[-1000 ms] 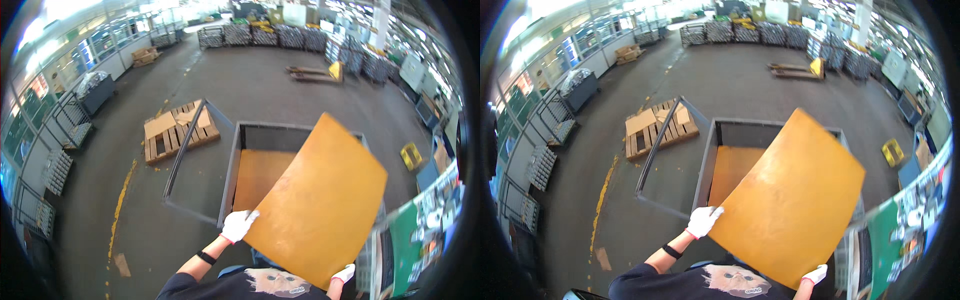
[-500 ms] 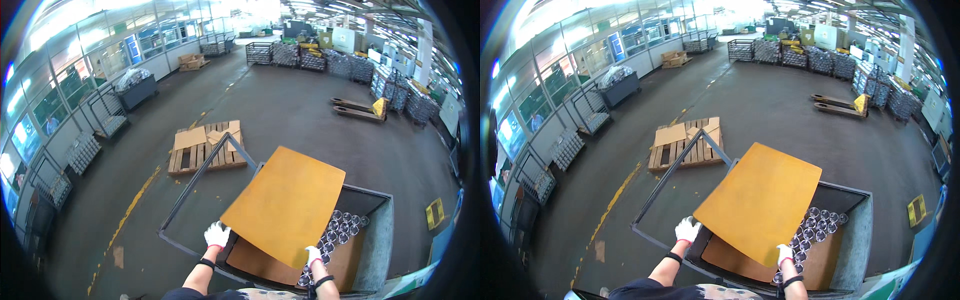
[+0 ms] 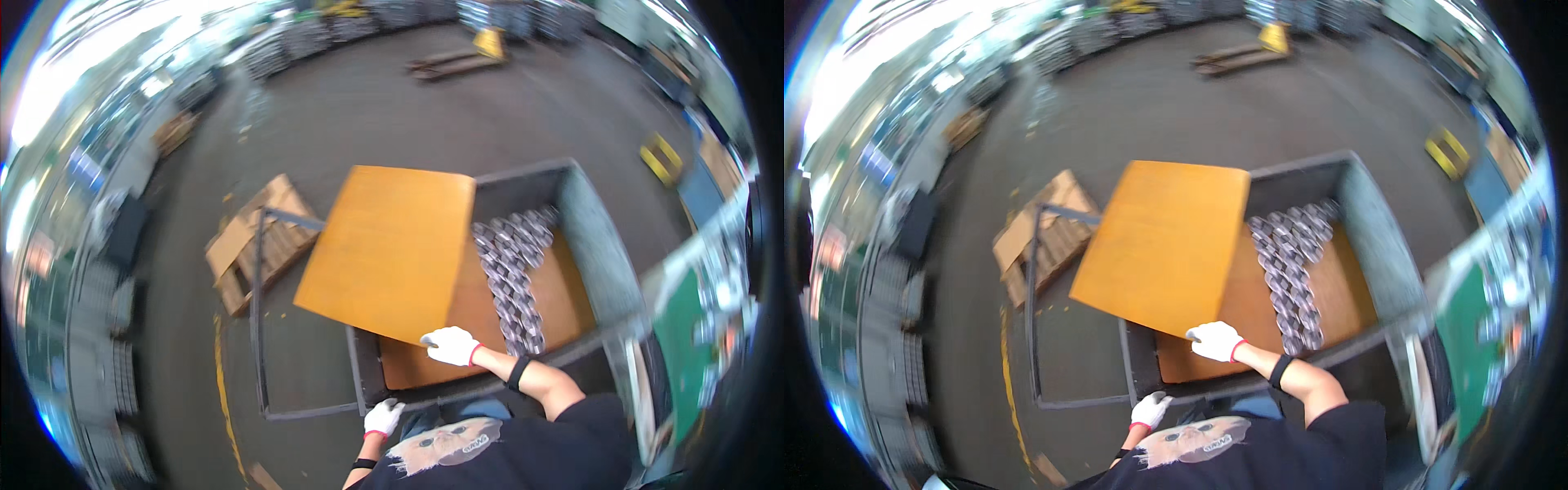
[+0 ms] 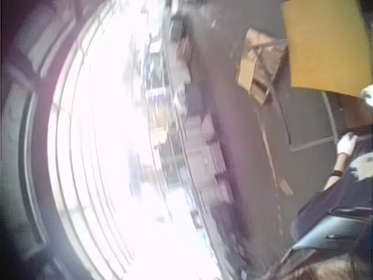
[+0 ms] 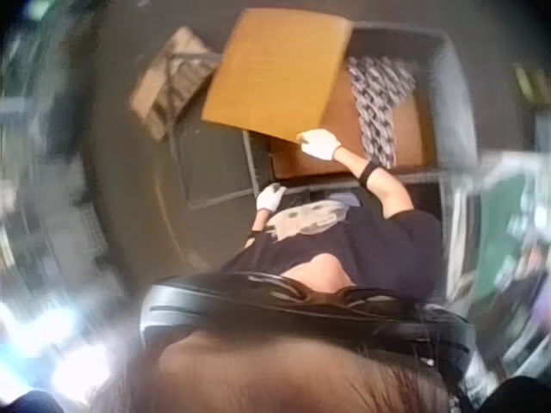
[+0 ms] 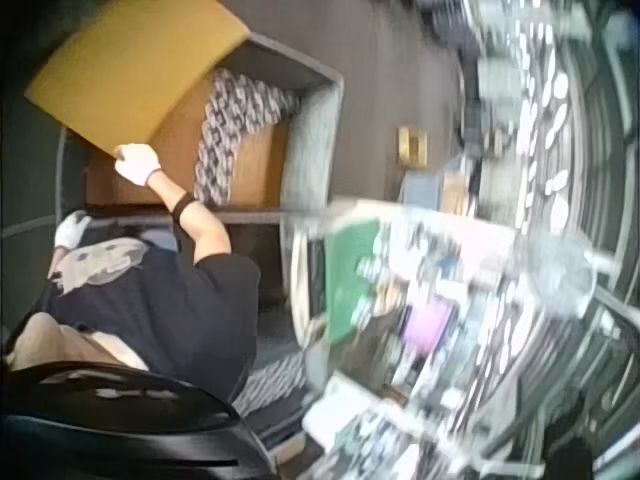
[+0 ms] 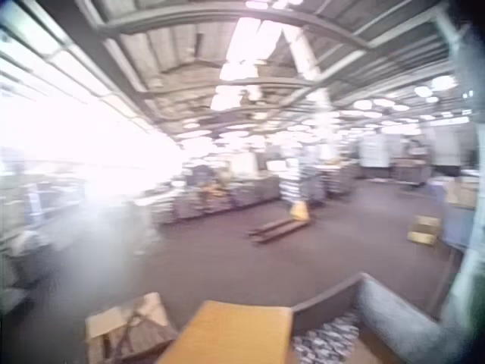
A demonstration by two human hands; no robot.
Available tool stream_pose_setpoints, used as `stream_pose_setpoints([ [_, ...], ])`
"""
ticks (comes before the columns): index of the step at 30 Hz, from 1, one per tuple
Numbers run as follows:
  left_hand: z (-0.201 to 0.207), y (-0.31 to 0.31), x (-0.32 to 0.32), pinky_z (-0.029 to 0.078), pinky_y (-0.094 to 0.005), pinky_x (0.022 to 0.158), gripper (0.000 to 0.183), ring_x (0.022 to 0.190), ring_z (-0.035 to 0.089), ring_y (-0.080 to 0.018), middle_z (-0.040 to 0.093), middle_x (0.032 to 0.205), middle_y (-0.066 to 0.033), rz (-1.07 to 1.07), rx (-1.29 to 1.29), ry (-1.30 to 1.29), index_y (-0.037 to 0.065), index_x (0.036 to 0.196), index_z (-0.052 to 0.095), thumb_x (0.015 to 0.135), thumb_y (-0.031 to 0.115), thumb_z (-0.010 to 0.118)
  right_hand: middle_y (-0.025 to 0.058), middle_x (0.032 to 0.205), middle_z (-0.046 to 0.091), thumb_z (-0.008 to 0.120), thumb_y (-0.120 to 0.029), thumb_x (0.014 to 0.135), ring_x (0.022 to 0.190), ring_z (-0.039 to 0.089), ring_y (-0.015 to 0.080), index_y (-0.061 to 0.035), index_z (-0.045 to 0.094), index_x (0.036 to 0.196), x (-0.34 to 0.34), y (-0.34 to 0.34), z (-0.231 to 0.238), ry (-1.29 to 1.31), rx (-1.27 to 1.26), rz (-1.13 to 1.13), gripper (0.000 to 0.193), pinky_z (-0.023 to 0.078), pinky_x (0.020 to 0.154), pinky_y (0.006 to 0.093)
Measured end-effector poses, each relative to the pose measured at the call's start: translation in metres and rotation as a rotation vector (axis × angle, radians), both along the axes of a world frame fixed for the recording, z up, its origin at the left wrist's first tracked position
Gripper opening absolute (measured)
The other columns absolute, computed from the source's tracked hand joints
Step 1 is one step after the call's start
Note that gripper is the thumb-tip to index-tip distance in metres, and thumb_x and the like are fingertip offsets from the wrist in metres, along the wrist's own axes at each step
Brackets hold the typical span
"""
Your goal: Arrange piston heads into a metal crate.
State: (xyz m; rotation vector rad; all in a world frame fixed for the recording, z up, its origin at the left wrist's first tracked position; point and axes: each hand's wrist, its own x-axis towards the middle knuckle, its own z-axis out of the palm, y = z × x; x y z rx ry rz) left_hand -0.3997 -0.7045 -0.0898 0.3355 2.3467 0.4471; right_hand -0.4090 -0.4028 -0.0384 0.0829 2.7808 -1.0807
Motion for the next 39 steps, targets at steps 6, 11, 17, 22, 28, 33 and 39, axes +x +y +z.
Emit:
stream_pose_setpoints([
  [6, -0.023, 0.039, 0.009, 0.050, -0.0425, 0.087, 0.048, 0.101, 0.065, -0.0328, 0.068, 0.108, -0.0163, -0.842, 0.188, 0.027, 0.011, 0.112, 0.069, 0.086, 0.050, 0.057, 0.0176, 0.092, 0.070, 0.049, -0.028, 0.082, 0.086, 0.067, 0.0333, -0.0094, 0.068, 0.108, 0.188, -0.044, -0.025, -0.309, 0.217, -0.331, 0.037, 0.051, 0.078, 0.0465],
  [11, -0.026, 0.040, 0.030, 0.051, -0.0434, 0.081, 0.044, 0.094, 0.067, -0.0304, 0.071, 0.100, -0.0127, -1.391, 0.174, 0.139, 0.014, 0.106, 0.070, 0.085, 0.050, 0.058, 0.0193, 0.107, 0.068, 0.050, -0.033, 0.082, 0.099, 0.065, 0.0366, -0.0100, 0.067, 0.115, 0.380, -0.154, -0.022, -0.563, 0.010, -1.133, 0.043, 0.049, 0.091, 0.0433],
  [17, -0.026, 0.073, 0.086, 0.051, -0.0415, 0.085, 0.047, 0.099, 0.066, -0.0309, 0.070, 0.105, -0.0139, -1.713, 0.062, 0.094, 0.014, 0.111, 0.070, 0.087, 0.052, 0.055, 0.0165, 0.111, 0.067, 0.053, -0.038, 0.082, 0.104, 0.063, 0.0346, -0.0096, 0.068, 0.113, 0.555, -0.317, -0.042, -0.835, -0.207, -1.603, 0.045, 0.049, 0.092, 0.0416],
  [22, -0.017, 0.122, 0.173, 0.051, -0.0404, 0.086, 0.047, 0.099, 0.067, -0.0304, 0.070, 0.104, -0.0138, -1.923, 0.032, 0.156, 0.014, 0.111, 0.070, 0.087, 0.052, 0.054, 0.0151, 0.108, 0.068, 0.058, -0.035, 0.081, 0.102, 0.064, 0.0349, -0.0093, 0.069, 0.109, 0.635, -0.391, -0.062, -0.723, -0.283, -2.034, 0.040, 0.049, 0.090, 0.0418],
  [28, 0.007, 0.174, 0.339, 0.052, -0.0400, 0.086, 0.046, 0.100, 0.067, -0.0294, 0.070, 0.106, -0.0130, -2.141, -0.078, 0.335, 0.013, 0.111, 0.070, 0.087, 0.050, 0.055, 0.0173, 0.103, 0.069, 0.055, -0.034, 0.080, 0.098, 0.065, 0.0348, -0.0109, 0.070, 0.107, 0.706, -0.443, -0.076, -0.517, -0.253, -2.448, 0.038, 0.049, 0.090, 0.0433],
  [33, 0.033, 0.175, 0.501, 0.051, -0.0408, 0.088, 0.040, 0.104, 0.064, -0.0326, 0.067, 0.112, -0.0142, -2.298, 0.039, 0.106, 0.010, 0.113, 0.067, 0.089, 0.041, 0.057, 0.0178, 0.097, 0.069, 0.051, -0.026, 0.083, 0.090, 0.066, 0.0366, -0.0107, 0.070, 0.100, 0.769, -0.448, -0.059, -0.419, -0.251, -2.650, 0.030, 0.051, 0.082, 0.0461],
  [39, 0.051, 0.187, 0.585, 0.050, -0.0405, 0.088, 0.039, 0.101, 0.064, -0.0334, 0.069, 0.106, -0.0146, -2.296, 0.240, -0.196, 0.008, 0.112, 0.067, 0.089, 0.039, 0.059, 0.0195, 0.099, 0.068, 0.051, -0.032, 0.088, 0.094, 0.064, 0.0380, -0.0094, 0.070, 0.103, 0.826, -0.434, -0.111, -0.395, -0.468, -2.543, 0.033, 0.050, 0.084, 0.0464],
])
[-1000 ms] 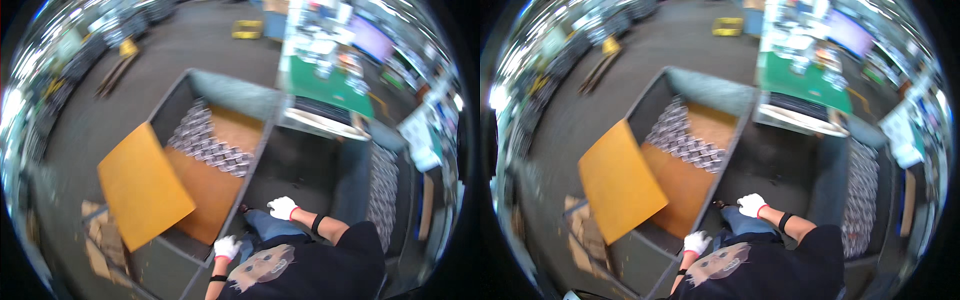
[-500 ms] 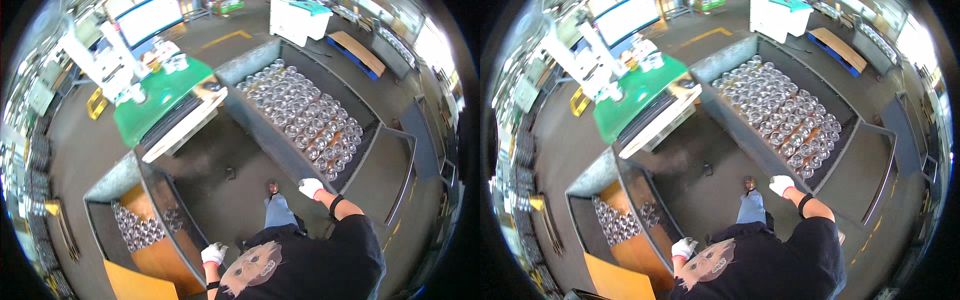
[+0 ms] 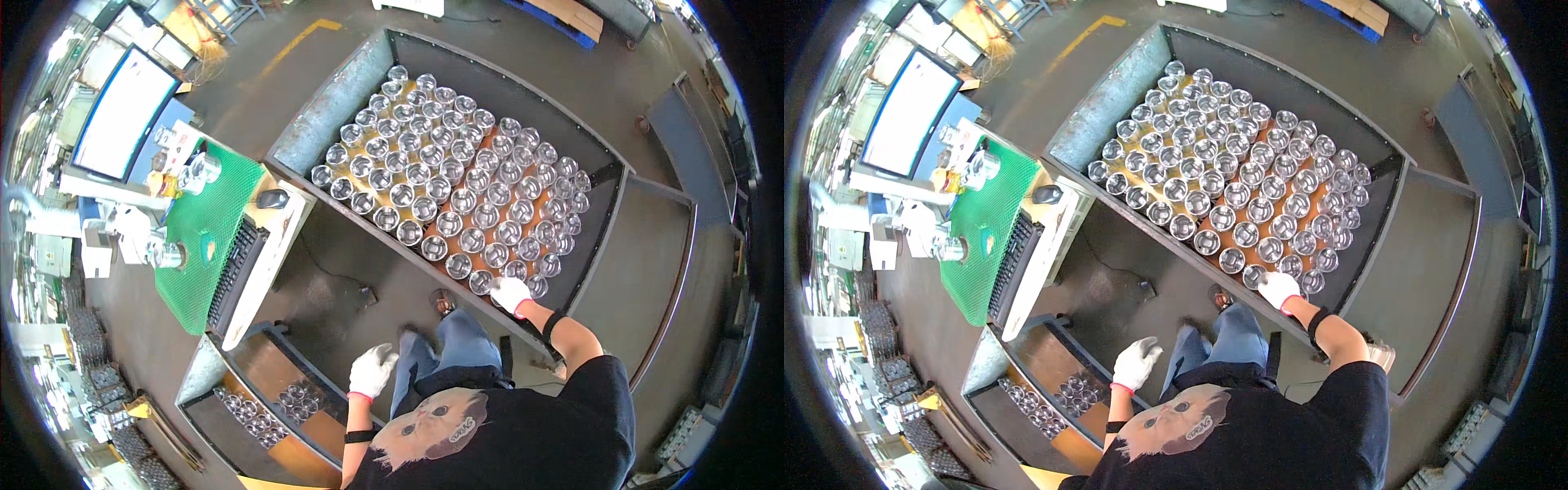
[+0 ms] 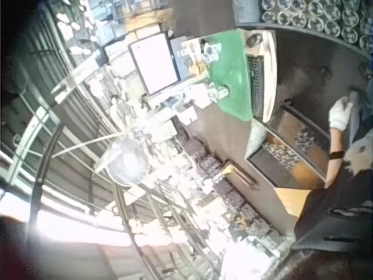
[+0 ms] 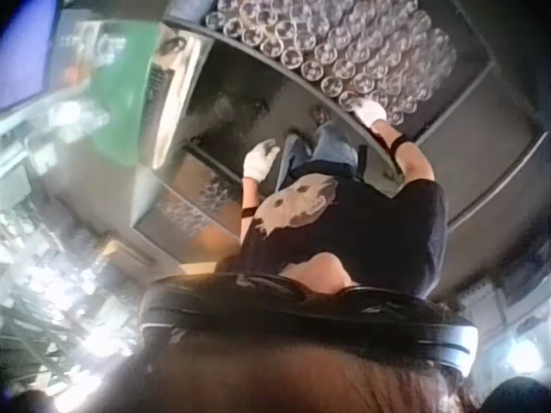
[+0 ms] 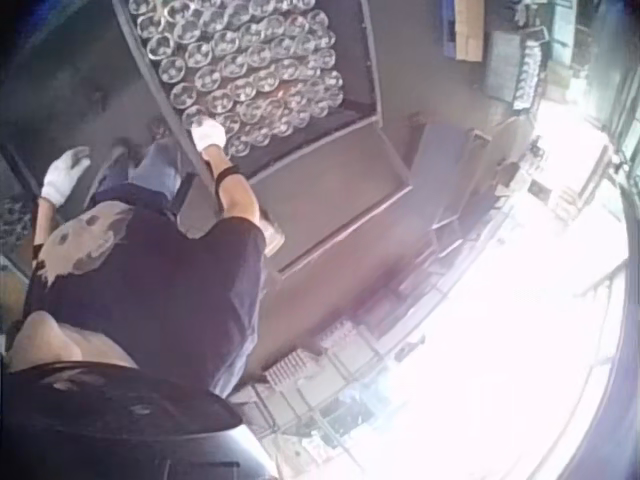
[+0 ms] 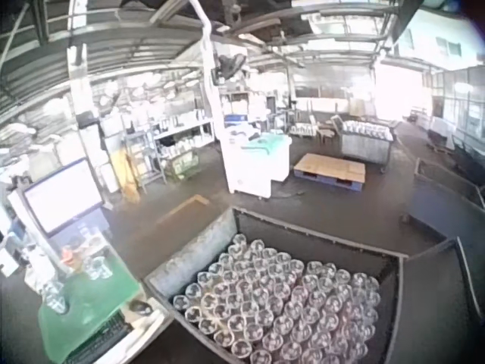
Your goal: Arrange piston heads into a metal crate.
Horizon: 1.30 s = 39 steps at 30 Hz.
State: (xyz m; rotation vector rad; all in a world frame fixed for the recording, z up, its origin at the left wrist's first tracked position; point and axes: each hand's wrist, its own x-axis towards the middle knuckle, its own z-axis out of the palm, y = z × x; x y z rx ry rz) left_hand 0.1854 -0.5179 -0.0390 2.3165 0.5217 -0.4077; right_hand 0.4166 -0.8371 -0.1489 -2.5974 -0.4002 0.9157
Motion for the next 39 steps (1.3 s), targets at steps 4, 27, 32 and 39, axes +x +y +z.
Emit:
stream_pose_setpoints([
  [4, -0.009, 0.033, -0.010, 0.049, -0.0396, 0.092, 0.042, 0.107, 0.062, -0.0333, 0.067, 0.112, -0.0159, -0.091, 0.091, 0.253, 0.007, 0.114, 0.066, 0.089, 0.041, 0.060, 0.0185, 0.099, 0.068, 0.049, -0.037, 0.088, 0.094, 0.065, 0.0376, -0.0107, 0.069, 0.105, 0.024, 0.038, -0.002, 0.072, -0.061, 0.063, 0.037, 0.050, 0.084, 0.0463],
  [27, -0.035, 0.133, -0.040, 0.043, -0.0339, 0.100, 0.046, 0.115, 0.059, -0.0246, 0.063, 0.124, -0.0141, 0.636, -0.500, 0.784, -0.001, 0.126, 0.057, 0.095, 0.032, 0.056, 0.0284, 0.147, 0.037, 0.057, -0.063, 0.079, 0.140, 0.029, 0.0431, -0.0275, 0.029, 0.151, 0.202, 0.139, -0.143, 0.139, -0.456, -0.244, 0.085, 0.013, 0.114, 0.0592],
  [32, -0.017, 0.115, 0.004, 0.044, -0.0361, 0.100, 0.043, 0.114, 0.059, -0.0249, 0.063, 0.122, -0.0155, 0.898, -0.546, 0.861, -0.003, 0.128, 0.054, 0.097, 0.027, 0.055, 0.0207, 0.113, 0.060, 0.063, -0.063, 0.076, 0.113, 0.054, 0.0358, -0.0231, 0.044, 0.141, 0.202, 0.129, -0.163, 0.063, -0.369, -0.299, 0.079, 0.034, 0.103, 0.0554],
  [39, -0.018, 0.095, 0.041, 0.046, -0.0314, 0.096, 0.040, 0.110, 0.060, -0.0196, 0.063, 0.120, -0.0128, 0.833, -0.563, 0.831, -0.003, 0.126, 0.056, 0.098, 0.026, 0.055, 0.0244, 0.114, 0.064, 0.055, -0.045, 0.078, 0.111, 0.059, 0.0355, -0.0080, 0.053, 0.126, 0.232, 0.091, -0.176, 0.275, -0.117, -0.047, 0.061, 0.047, 0.093, 0.0412],
])
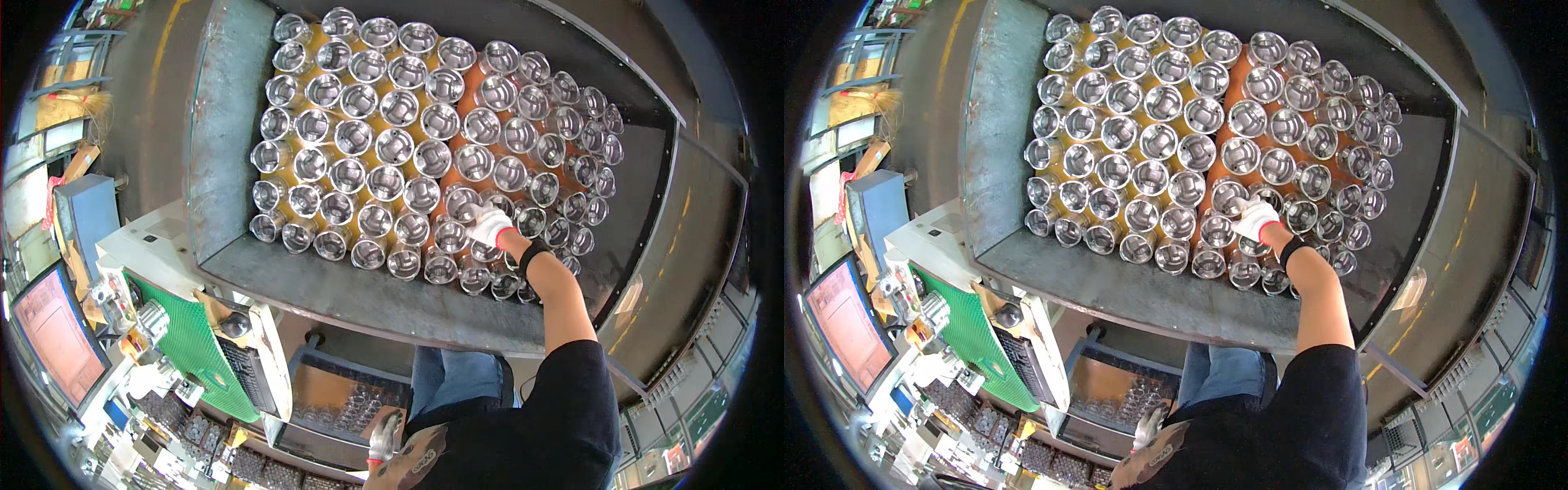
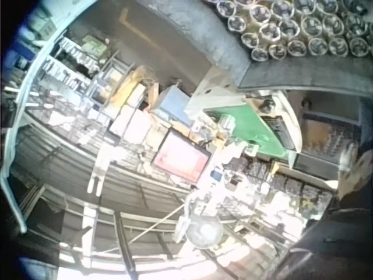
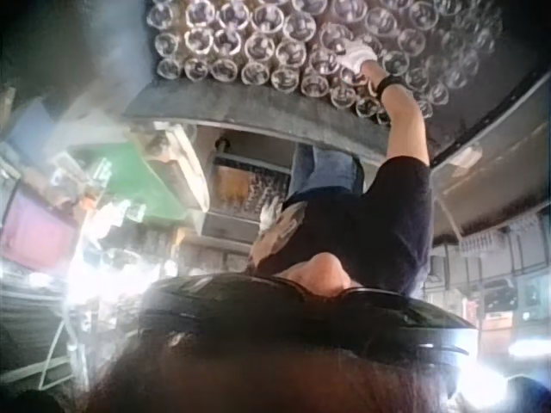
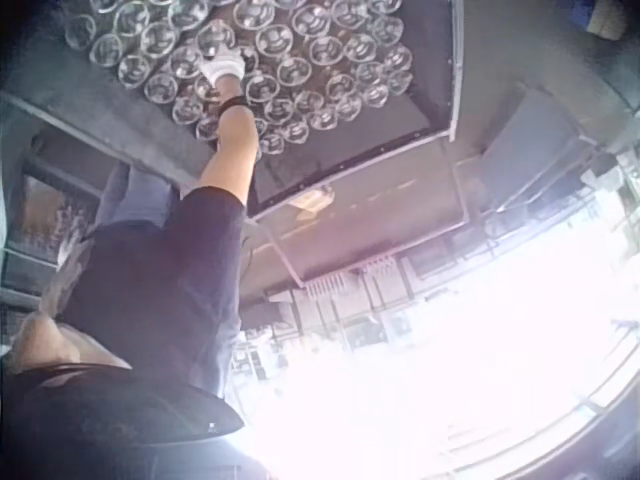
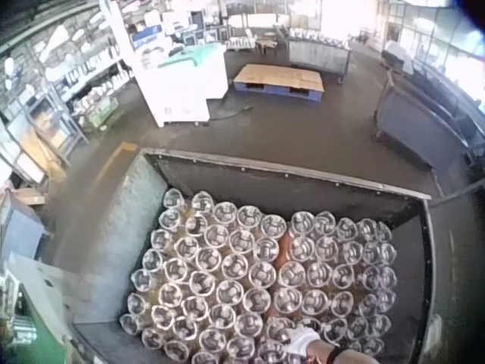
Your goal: Arrange piston heads into a metal crate.
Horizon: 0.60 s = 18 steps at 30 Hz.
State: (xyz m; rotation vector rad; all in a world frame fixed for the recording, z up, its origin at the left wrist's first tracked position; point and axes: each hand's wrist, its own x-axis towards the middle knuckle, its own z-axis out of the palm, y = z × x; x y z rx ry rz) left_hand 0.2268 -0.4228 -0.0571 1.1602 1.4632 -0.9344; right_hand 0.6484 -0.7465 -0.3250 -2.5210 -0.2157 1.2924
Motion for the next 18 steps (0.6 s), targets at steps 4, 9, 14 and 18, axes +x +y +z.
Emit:
stream_pose_setpoints([
  [4, -0.007, 0.003, 0.002, 0.046, -0.0291, 0.092, 0.036, 0.104, 0.060, -0.0168, 0.064, 0.115, -0.0092, 0.014, -0.009, -0.145, -0.001, 0.125, 0.058, 0.099, 0.023, 0.053, 0.0206, 0.107, 0.067, 0.056, -0.034, 0.077, 0.102, 0.063, 0.0358, -0.0101, 0.058, 0.116, -0.012, -0.005, -0.021, -0.092, -0.045, 0.011, 0.046, 0.049, 0.089, 0.0420],
  [9, 0.004, -0.003, 0.026, 0.046, -0.0278, 0.093, 0.037, 0.104, 0.059, -0.0157, 0.064, 0.115, -0.0085, 0.015, 0.055, -0.122, 0.000, 0.125, 0.058, 0.098, 0.024, 0.054, 0.0208, 0.090, 0.065, 0.062, -0.024, 0.075, 0.090, 0.063, 0.0384, -0.0109, 0.061, 0.100, -0.021, 0.008, -0.021, -0.332, -0.037, -0.238, 0.028, 0.051, 0.079, 0.0467],
  [14, 0.001, -0.005, 0.024, 0.045, -0.0279, 0.095, 0.039, 0.107, 0.059, -0.0160, 0.064, 0.118, -0.0095, 0.039, 0.092, -0.096, 0.000, 0.127, 0.057, 0.098, 0.025, 0.055, 0.0199, 0.095, 0.064, 0.066, -0.033, 0.078, 0.092, 0.062, 0.0360, -0.0112, 0.062, 0.103, -0.030, -0.001, -0.012, -0.454, -0.085, -0.261, 0.034, 0.051, 0.083, 0.0450],
  [18, -0.006, 0.005, -0.005, 0.043, -0.0291, 0.099, 0.040, 0.111, 0.058, -0.0173, 0.064, 0.119, -0.0103, -0.035, 0.083, -0.213, -0.002, 0.128, 0.057, 0.098, 0.026, 0.055, 0.0200, 0.106, 0.065, 0.069, -0.033, 0.078, 0.102, 0.060, 0.0385, -0.0119, 0.060, 0.117, -0.030, -0.001, 0.031, -0.464, 0.005, -0.358, 0.045, 0.048, 0.092, 0.0459],
])
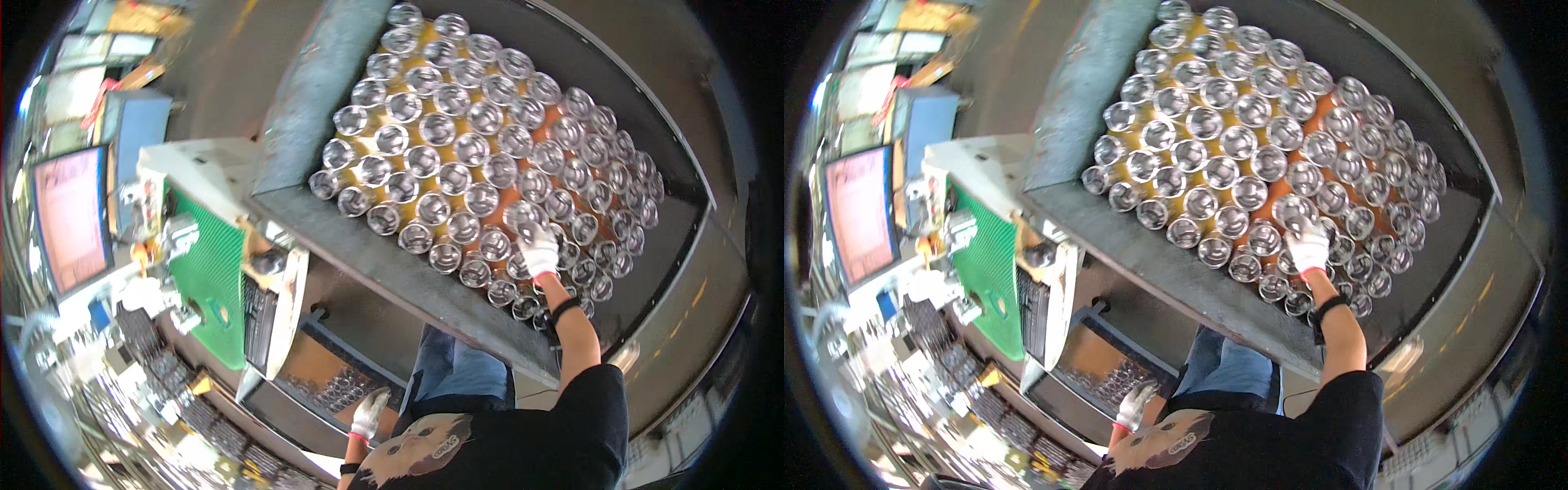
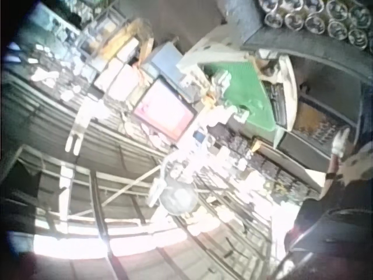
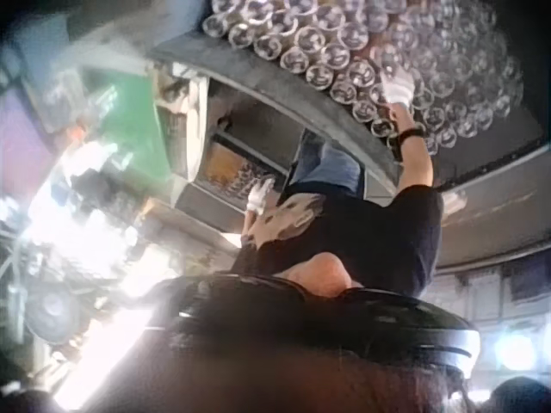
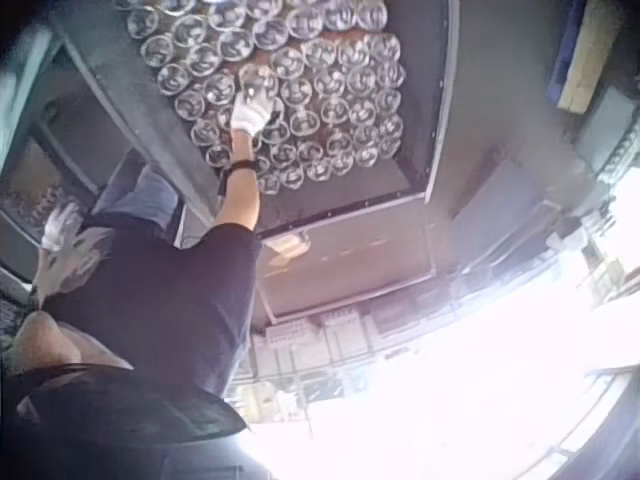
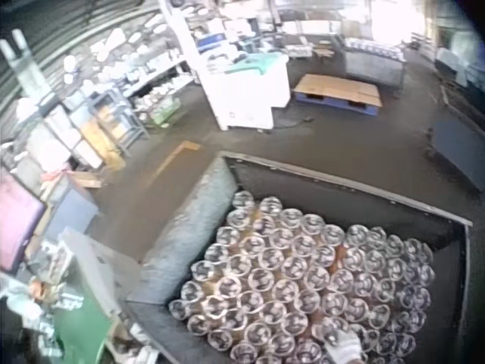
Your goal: Arrange piston heads into a metal crate.
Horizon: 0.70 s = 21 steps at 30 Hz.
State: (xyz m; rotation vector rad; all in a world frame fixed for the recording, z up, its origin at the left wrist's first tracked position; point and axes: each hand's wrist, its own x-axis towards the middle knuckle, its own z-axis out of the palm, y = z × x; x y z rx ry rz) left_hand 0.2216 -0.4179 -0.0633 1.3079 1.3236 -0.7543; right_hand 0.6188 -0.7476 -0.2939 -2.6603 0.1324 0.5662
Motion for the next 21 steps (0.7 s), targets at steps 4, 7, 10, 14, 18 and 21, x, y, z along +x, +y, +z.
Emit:
stream_pose_setpoints([
  [4, -0.002, 0.009, -0.027, 0.043, -0.0290, 0.099, 0.046, 0.112, 0.058, -0.0174, 0.064, 0.119, -0.0110, 0.106, 0.001, -0.061, -0.003, 0.130, 0.053, 0.098, 0.029, 0.056, 0.0182, 0.101, 0.067, 0.072, -0.028, 0.077, 0.094, 0.064, 0.0380, -0.0146, 0.064, 0.115, -0.005, 0.002, 0.057, -0.053, 0.105, 0.017, 0.041, 0.053, 0.083, 0.0443],
  [7, -0.005, 0.008, -0.069, 0.043, -0.0302, 0.098, 0.047, 0.113, 0.057, -0.0190, 0.063, 0.121, -0.0108, 0.287, 0.024, -0.012, -0.001, 0.130, 0.054, 0.097, 0.032, 0.057, 0.0138, 0.095, 0.070, 0.070, -0.020, 0.078, 0.087, 0.068, 0.0305, -0.0132, 0.066, 0.112, -0.008, 0.016, 0.123, -0.012, 0.267, 0.044, 0.034, 0.053, 0.079, 0.0382],
  [10, -0.012, -0.006, -0.119, 0.044, -0.0335, 0.095, 0.050, 0.107, 0.058, -0.0207, 0.063, 0.119, -0.0089, 0.511, 0.010, 0.050, 0.002, 0.128, 0.057, 0.094, 0.039, 0.060, 0.0115, 0.098, 0.070, 0.072, -0.016, 0.076, 0.089, 0.068, 0.0254, -0.0098, 0.066, 0.107, -0.026, 0.007, 0.142, 0.090, 0.221, 0.041, 0.033, 0.052, 0.081, 0.0347],
  [14, -0.024, -0.039, -0.215, 0.043, -0.0409, 0.096, 0.055, 0.109, 0.058, -0.0231, 0.062, 0.125, -0.0078, 0.654, -0.187, 0.204, 0.009, 0.129, 0.057, 0.090, 0.048, 0.061, 0.0117, 0.096, 0.069, 0.076, -0.021, 0.073, 0.088, 0.067, 0.0262, -0.0129, 0.067, 0.103, -0.047, 0.038, 0.174, 0.256, 0.248, 0.145, 0.033, 0.053, 0.080, 0.0369],
  [18, -0.046, -0.062, -0.288, 0.037, -0.0428, 0.104, 0.058, 0.123, 0.052, -0.0288, 0.058, 0.134, -0.0114, 0.425, -0.215, 0.104, 0.008, 0.133, 0.054, 0.092, 0.048, 0.058, 0.0138, 0.094, 0.067, 0.080, -0.035, 0.069, 0.085, 0.065, 0.0329, -0.0155, 0.070, 0.095, -0.077, 0.168, 0.280, 0.068, 0.053, 0.733, 0.034, 0.052, 0.079, 0.0430],
  [21, -0.035, -0.034, -0.291, 0.037, -0.0434, 0.106, 0.059, 0.125, 0.051, -0.0312, 0.056, 0.134, -0.0152, 0.656, -0.157, 0.075, 0.007, 0.135, 0.051, 0.092, 0.047, 0.057, 0.0148, 0.096, 0.066, 0.073, -0.039, 0.076, 0.082, 0.066, 0.0312, -0.0139, 0.070, 0.096, -0.091, 0.265, 0.314, 0.379, 0.064, 0.887, 0.032, 0.053, 0.076, 0.0413],
])
